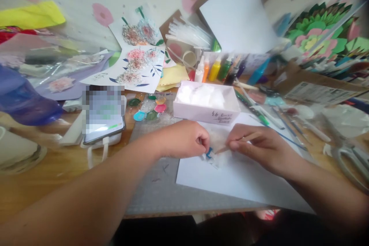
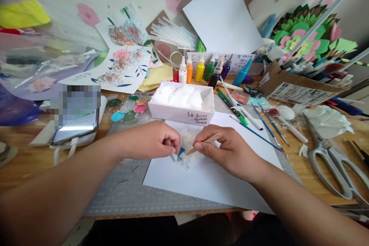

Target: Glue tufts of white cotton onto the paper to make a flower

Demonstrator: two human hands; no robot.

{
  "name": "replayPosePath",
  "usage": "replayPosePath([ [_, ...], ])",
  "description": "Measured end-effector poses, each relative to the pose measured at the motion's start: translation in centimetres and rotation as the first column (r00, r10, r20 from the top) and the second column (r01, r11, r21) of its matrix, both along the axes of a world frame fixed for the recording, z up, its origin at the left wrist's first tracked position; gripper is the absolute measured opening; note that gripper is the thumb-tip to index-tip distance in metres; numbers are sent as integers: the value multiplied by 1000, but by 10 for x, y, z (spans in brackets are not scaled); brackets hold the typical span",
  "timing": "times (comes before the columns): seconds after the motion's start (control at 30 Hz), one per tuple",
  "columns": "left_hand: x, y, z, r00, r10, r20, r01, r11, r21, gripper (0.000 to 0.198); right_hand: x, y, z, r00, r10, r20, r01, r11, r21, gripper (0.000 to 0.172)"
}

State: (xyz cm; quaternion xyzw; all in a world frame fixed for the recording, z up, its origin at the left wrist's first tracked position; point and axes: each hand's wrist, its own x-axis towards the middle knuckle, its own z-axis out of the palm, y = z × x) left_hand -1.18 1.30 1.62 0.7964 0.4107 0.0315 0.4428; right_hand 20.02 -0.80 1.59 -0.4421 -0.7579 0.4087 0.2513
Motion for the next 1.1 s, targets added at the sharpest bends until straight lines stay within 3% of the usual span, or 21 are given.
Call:
replayPosePath([
  [0.13, 1, -1, 1, 1000, 0, 23, 2, 998, -63, 25, 7, 5, 2, 993, 27, -118, -27, 1000, 3, 20],
  [0.2, 0, -2, 2, 999, 26, 23, -24, 997, -69, 26, 13, 11, 8, 972, 61, -227, -40, 995, 96, 26],
  [0.27, -1, -3, 3, 999, 40, 19, -39, 998, -53, 27, 20, 21, 17, 974, 49, -221, 0, 975, 221, 27],
  [0.37, -1, -5, 3, 999, 45, 25, -45, 999, -26, 28, 23, 45, 32, 993, -112, 37, 89, 917, 389, 25],
  [0.5, -2, -6, 2, 997, 69, 22, -69, 997, -17, 30, 13, 83, 35, 870, -260, 420, 18, 866, 499, 28],
  [0.6, -2, -7, 0, 996, 81, 44, -81, 997, 5, 30, -1, 104, 27, 801, -271, 534, -17, 881, 472, 30],
  [0.7, -1, -7, -2, 992, 102, 77, -103, 995, 13, 27, -14, 111, 21, 803, -278, 528, 11, 892, 452, 25],
  [0.9, 0, -3, -7, 943, 268, 199, -282, 958, 45, 20, -20, 86, 38, 820, -358, 447, 150, 888, 436, 19],
  [1.0, 1, -1, -5, 891, 317, 325, -334, 943, -4, 32, -14, 61, 48, 904, -274, 327, 182, 941, 285, 22],
  [1.1, 3, -2, -2, 803, 324, 500, -293, 946, -141, 41, -10, 37, 48, 988, -108, 114, 103, 993, 49, 21],
])
